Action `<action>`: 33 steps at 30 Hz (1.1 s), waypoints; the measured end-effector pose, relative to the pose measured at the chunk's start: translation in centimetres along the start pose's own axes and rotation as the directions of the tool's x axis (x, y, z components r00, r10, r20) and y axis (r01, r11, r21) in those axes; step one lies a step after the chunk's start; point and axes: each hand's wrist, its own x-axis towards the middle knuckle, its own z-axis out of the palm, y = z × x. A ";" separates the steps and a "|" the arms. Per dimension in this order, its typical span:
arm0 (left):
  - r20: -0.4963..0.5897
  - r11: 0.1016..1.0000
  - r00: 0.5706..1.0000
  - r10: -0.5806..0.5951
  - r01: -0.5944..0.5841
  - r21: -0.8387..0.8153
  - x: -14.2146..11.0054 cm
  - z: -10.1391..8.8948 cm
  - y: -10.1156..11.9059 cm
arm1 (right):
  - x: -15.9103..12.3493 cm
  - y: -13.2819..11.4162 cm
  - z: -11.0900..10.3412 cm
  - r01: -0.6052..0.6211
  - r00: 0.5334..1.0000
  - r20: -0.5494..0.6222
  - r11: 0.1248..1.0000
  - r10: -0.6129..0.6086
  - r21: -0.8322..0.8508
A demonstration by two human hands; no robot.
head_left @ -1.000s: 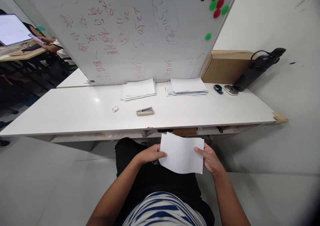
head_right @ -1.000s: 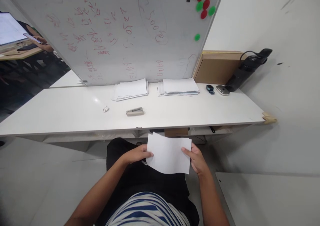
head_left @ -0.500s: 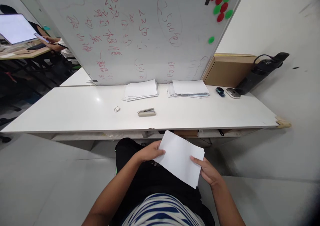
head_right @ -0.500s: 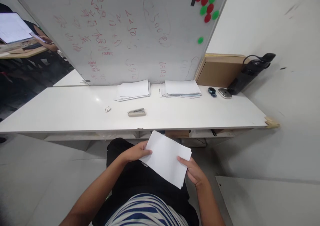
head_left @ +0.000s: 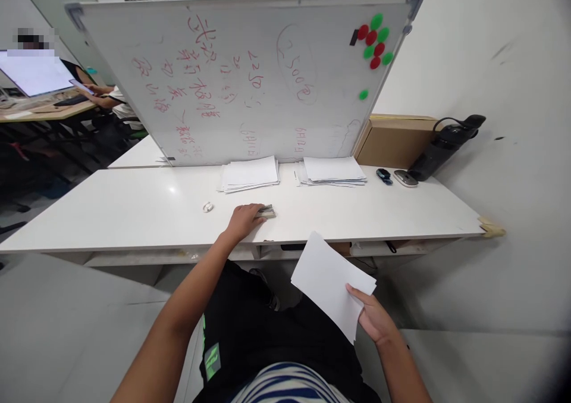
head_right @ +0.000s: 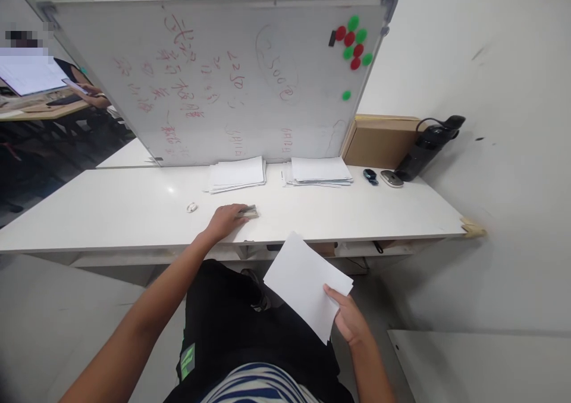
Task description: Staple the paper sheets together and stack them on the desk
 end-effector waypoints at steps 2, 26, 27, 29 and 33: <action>0.011 0.999 0.999 0.030 -0.030 -0.020 0.3 -0.4 -0.6 | -0.1 0.0 0.2 0.001 1.000 -0.003 1.000 -0.001 -0.012; 0.273 0.614 0.940 0.204 0.094 -0.783 -3.5 0.3 10.2 | -0.4 -4.1 3.1 0.319 0.939 -0.042 0.910 -0.341 -0.264; 0.337 0.588 0.914 0.227 0.147 -0.795 -3.2 0.5 10.4 | 0.0 -4.9 3.4 0.352 0.923 -0.043 0.883 -0.383 -0.311; 0.341 0.586 0.925 0.170 0.183 -0.789 -2.0 1.0 10.1 | 1.3 -6.8 4.3 0.395 0.885 -0.054 0.809 -0.462 -0.435; 0.069 0.717 0.994 -0.081 0.106 -0.689 1.6 2.2 8.2 | 5.4 -10.9 7.1 0.572 0.769 0.082 0.626 -0.634 -0.531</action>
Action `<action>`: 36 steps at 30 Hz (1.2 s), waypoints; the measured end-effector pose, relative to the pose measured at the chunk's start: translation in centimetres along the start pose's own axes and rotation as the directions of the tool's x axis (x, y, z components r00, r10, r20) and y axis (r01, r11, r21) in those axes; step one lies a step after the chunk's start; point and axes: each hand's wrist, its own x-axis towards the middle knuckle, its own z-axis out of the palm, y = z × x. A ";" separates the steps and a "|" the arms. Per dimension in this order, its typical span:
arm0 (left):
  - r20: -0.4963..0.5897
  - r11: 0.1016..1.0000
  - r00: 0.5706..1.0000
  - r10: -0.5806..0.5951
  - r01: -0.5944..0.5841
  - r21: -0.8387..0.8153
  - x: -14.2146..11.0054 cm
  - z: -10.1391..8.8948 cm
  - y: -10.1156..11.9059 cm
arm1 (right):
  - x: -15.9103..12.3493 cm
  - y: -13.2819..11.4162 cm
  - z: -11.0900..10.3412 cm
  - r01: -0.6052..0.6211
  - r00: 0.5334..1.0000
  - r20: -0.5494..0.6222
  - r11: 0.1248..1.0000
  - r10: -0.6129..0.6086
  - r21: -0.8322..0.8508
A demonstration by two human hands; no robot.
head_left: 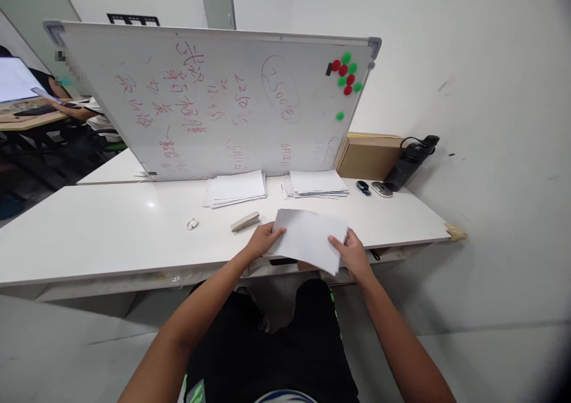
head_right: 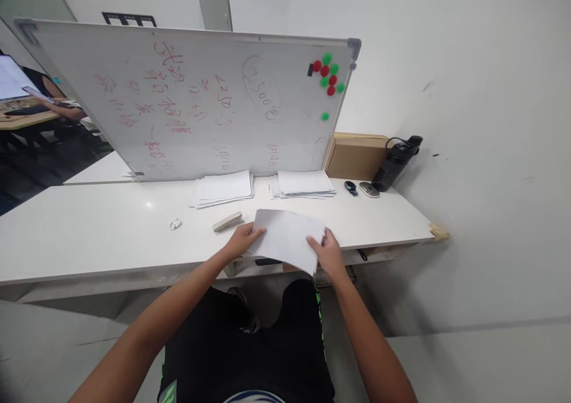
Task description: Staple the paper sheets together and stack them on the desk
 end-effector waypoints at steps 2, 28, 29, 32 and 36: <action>-0.152 0.998 0.988 -0.007 0.017 0.066 1.3 -0.1 -0.9 | 3.3 -0.7 1.2 0.066 0.996 -0.043 0.989 -0.072 -0.130; -0.338 0.995 0.941 -0.028 0.059 0.081 2.7 0.6 -2.3 | 20.1 -2.5 12.6 0.392 0.919 0.383 0.116 -0.095 -0.912; -0.337 0.995 0.941 -0.029 0.061 0.083 2.7 0.6 -2.3 | 20.0 -2.5 12.6 0.388 0.920 0.377 0.119 -0.105 -0.914; -0.335 0.994 0.942 -0.031 0.066 0.093 2.7 0.5 -2.3 | 19.9 -2.5 12.3 0.371 0.926 0.356 0.135 -0.125 -0.919; -0.335 0.993 0.942 -0.032 0.067 0.092 2.7 0.4 -2.2 | 19.5 -2.5 12.1 0.357 0.932 0.338 0.161 -0.132 -0.920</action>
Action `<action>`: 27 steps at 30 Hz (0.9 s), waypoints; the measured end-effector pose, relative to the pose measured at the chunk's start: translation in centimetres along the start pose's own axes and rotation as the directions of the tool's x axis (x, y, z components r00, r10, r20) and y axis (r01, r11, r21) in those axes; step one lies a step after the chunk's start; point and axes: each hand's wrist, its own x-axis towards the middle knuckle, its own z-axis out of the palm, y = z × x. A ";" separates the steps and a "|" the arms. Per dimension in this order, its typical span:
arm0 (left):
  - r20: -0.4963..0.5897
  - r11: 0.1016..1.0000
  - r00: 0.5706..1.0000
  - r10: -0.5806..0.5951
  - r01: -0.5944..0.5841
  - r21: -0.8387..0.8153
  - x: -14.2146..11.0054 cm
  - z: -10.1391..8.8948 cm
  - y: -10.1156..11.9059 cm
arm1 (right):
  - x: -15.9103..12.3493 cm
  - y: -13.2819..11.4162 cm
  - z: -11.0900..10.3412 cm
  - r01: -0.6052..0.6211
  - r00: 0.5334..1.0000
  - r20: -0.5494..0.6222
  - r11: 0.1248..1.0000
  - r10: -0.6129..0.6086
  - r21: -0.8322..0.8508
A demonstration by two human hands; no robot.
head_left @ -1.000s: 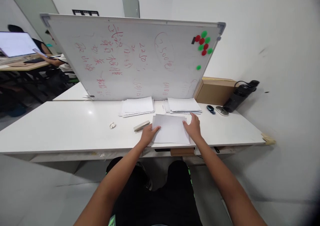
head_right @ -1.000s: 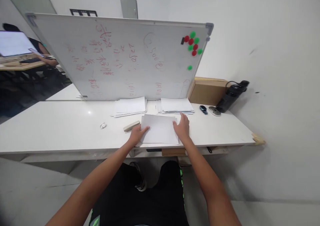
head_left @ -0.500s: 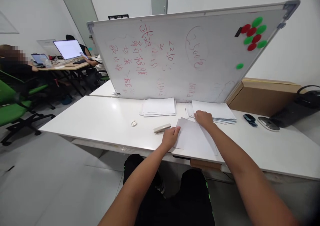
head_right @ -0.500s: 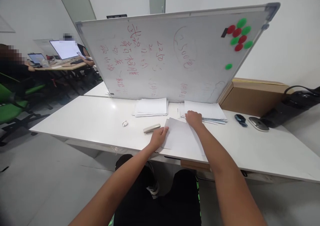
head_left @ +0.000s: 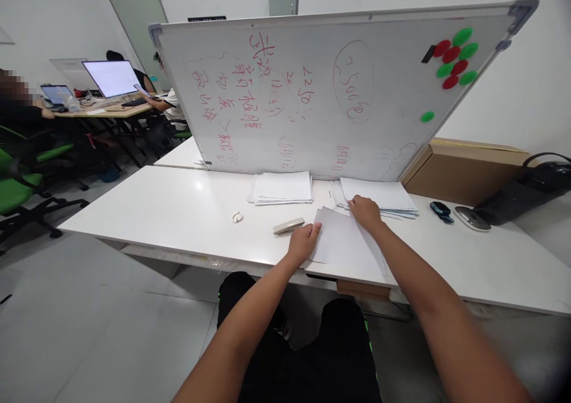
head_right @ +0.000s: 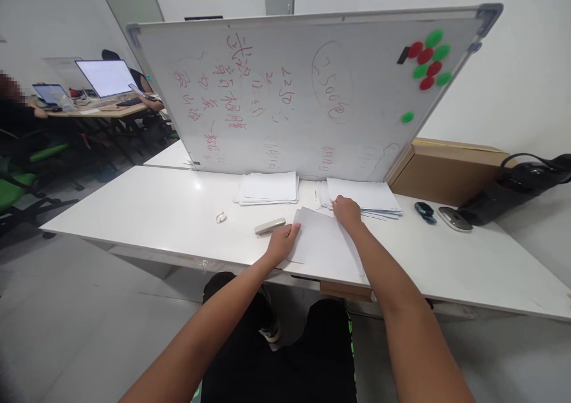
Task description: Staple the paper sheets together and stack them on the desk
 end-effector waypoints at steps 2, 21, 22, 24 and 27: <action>-0.001 1.000 1.000 -0.001 0.001 -0.011 0.0 -0.1 0.0 | -0.1 -0.1 0.0 0.003 1.000 0.007 1.000 -0.003 0.013; 0.017 0.994 1.000 -0.019 0.020 -0.103 0.0 -0.3 -0.1 | -0.2 0.2 0.1 -0.157 0.978 -0.080 0.932 0.193 0.326; 0.015 0.995 1.000 -0.018 0.020 -0.103 0.0 -0.2 -0.2 | -0.2 0.3 0.1 -0.165 0.975 -0.082 0.922 0.205 0.350; 0.016 0.995 1.000 -0.015 0.016 -0.095 0.1 -0.1 -0.3 | -0.3 0.4 0.1 -0.178 0.970 -0.084 0.900 0.229 0.399; 0.017 0.997 1.000 -0.013 0.014 -0.080 0.1 -0.1 -0.4 | -0.3 0.7 0.1 -0.197 0.961 -0.082 0.863 0.264 0.466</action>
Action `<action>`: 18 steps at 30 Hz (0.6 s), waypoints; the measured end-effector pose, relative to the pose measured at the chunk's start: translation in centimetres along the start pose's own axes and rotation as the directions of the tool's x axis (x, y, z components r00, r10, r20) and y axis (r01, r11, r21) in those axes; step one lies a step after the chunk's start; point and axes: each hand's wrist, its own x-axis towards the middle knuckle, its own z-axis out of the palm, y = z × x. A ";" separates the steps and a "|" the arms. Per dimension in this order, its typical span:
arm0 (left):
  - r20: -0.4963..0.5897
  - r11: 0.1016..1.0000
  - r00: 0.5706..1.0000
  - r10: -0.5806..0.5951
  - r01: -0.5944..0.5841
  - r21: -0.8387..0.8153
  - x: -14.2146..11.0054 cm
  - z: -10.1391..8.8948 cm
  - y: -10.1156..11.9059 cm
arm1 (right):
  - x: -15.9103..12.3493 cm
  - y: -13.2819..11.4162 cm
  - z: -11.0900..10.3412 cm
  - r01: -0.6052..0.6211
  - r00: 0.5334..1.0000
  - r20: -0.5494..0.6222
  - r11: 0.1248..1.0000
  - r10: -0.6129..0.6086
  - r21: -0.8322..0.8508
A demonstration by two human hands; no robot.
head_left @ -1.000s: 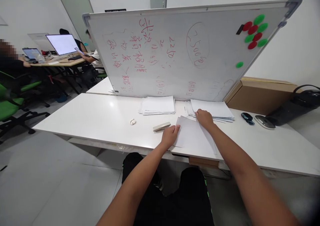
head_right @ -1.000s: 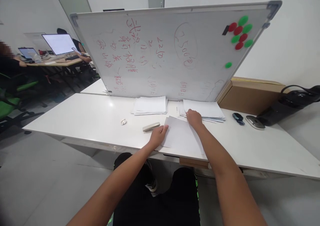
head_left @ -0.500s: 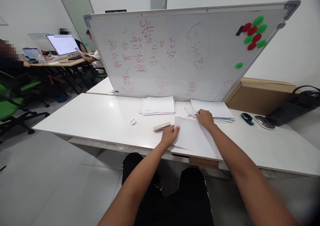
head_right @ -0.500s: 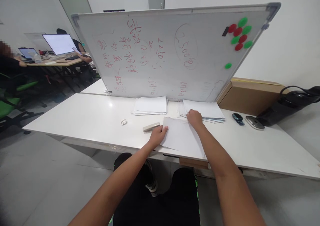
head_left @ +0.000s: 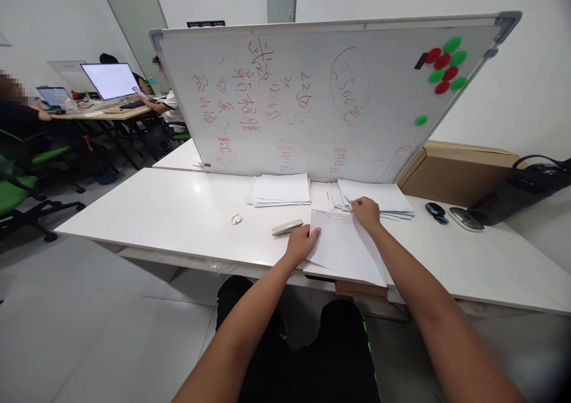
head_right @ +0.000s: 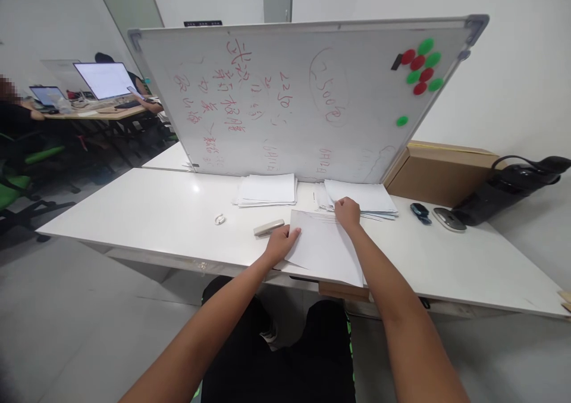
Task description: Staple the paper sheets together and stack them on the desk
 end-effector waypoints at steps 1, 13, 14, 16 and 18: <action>0.000 1.000 1.000 -0.002 0.002 0.006 0.0 0.0 0.0 | 0.1 0.1 -0.1 -0.011 1.000 -0.002 1.000 0.011 0.022; 0.001 1.000 1.000 -0.002 0.002 0.017 -0.1 0.0 0.0 | 0.4 1.0 -1.0 -0.035 0.998 -0.049 0.997 0.038 0.063; -0.001 1.000 1.000 -0.003 0.003 0.022 -0.1 0.0 -0.1 | 0.2 1.1 -1.0 -0.027 0.998 -0.061 0.999 0.029 0.044; -0.007 1.000 1.000 0.004 -0.004 0.028 -0.1 0.0 -0.1 | -0.3 1.2 -1.0 0.016 0.998 -0.065 1.000 -0.018 -0.023; -0.012 0.999 1.000 0.013 -0.012 0.033 -0.1 0.0 0.0 | -0.7 1.5 -1.0 0.094 0.993 -0.057 0.991 -0.099 -0.092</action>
